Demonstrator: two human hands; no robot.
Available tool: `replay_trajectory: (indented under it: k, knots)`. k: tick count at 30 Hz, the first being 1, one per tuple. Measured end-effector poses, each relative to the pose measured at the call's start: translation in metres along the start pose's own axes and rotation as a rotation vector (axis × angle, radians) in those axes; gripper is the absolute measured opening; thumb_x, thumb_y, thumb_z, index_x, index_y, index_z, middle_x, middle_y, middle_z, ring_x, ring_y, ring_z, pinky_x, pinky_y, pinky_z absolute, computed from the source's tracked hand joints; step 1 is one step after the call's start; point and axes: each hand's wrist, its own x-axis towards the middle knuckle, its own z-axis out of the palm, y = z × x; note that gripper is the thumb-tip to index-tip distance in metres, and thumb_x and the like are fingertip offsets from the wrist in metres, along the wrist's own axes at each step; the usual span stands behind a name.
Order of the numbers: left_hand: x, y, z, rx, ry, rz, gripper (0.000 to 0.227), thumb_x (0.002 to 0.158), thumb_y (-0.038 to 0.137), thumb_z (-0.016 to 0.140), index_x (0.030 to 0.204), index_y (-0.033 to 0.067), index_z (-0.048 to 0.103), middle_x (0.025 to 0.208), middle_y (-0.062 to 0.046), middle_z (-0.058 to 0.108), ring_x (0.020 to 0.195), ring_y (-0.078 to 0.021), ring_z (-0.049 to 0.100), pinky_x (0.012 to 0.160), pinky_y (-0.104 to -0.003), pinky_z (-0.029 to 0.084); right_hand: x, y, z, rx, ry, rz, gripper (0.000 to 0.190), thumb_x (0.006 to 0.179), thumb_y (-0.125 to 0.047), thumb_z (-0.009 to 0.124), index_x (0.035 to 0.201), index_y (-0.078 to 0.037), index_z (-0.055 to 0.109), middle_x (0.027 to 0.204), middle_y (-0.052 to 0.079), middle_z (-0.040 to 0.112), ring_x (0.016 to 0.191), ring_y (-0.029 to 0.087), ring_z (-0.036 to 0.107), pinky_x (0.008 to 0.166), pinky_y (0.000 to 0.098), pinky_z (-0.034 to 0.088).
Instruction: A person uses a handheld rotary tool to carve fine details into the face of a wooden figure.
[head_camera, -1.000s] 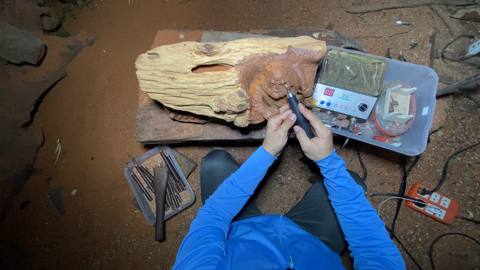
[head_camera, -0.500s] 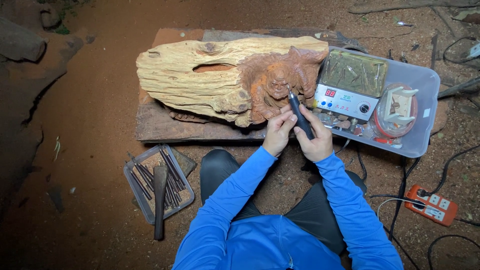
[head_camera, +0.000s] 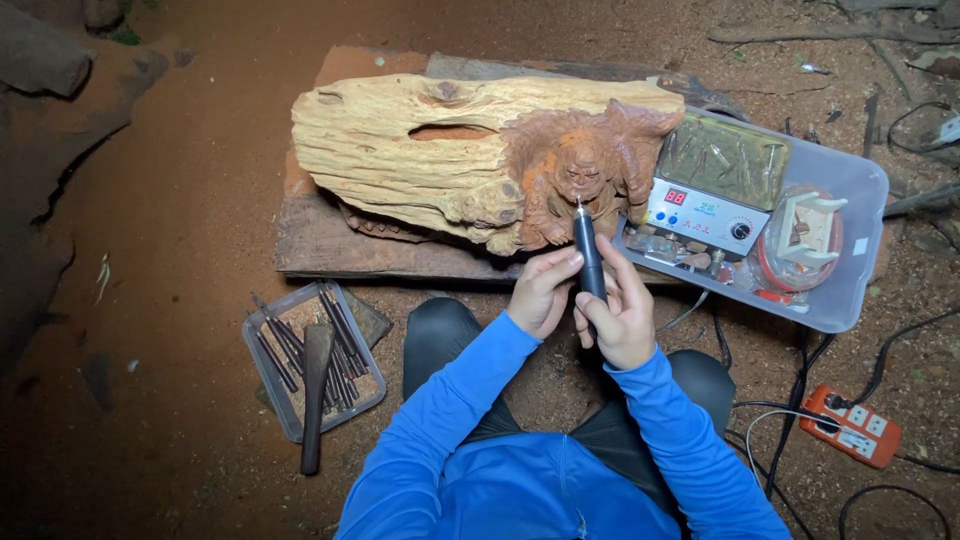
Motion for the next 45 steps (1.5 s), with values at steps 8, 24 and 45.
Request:
replay_trajectory:
  k: [8,24,45]
  knots:
    - [-0.008,0.045,0.023,-0.179,0.102,-0.039,0.025,0.097,0.015,0.069,0.108,-0.0079,0.071,0.098,-0.016,0.069,0.091,-0.0216,0.069,0.088,-0.033,0.056,0.021,0.007,0.015,-0.049,0.019,-0.005,0.071,0.086,0.013,0.054,0.155,0.003,0.038,0.061,0.021,0.058,0.034,0.021,0.055,0.023,0.0285,0.048]
    - [0.003,0.036,0.012,-0.21,0.137,-0.118,0.023,0.093,0.019,0.07,0.096,-0.0043,0.068,0.066,-0.013,0.062,0.033,-0.0255,0.06,0.029,-0.029,0.053,0.021,0.012,0.022,-0.052,0.07,-0.02,0.072,0.085,0.013,0.055,0.154,0.002,0.04,0.065,0.021,0.06,0.034,0.022,0.057,0.023,0.0287,0.048]
    - [-0.002,0.047,0.021,-0.211,0.134,-0.128,0.027,0.094,0.021,0.07,0.094,-0.0065,0.066,0.054,-0.012,0.057,0.034,-0.0293,0.06,0.029,-0.032,0.052,0.021,0.018,0.017,-0.03,0.069,-0.005,0.072,0.084,0.014,0.054,0.154,0.002,0.04,0.067,0.023,0.061,0.035,0.023,0.059,0.023,0.0294,0.05]
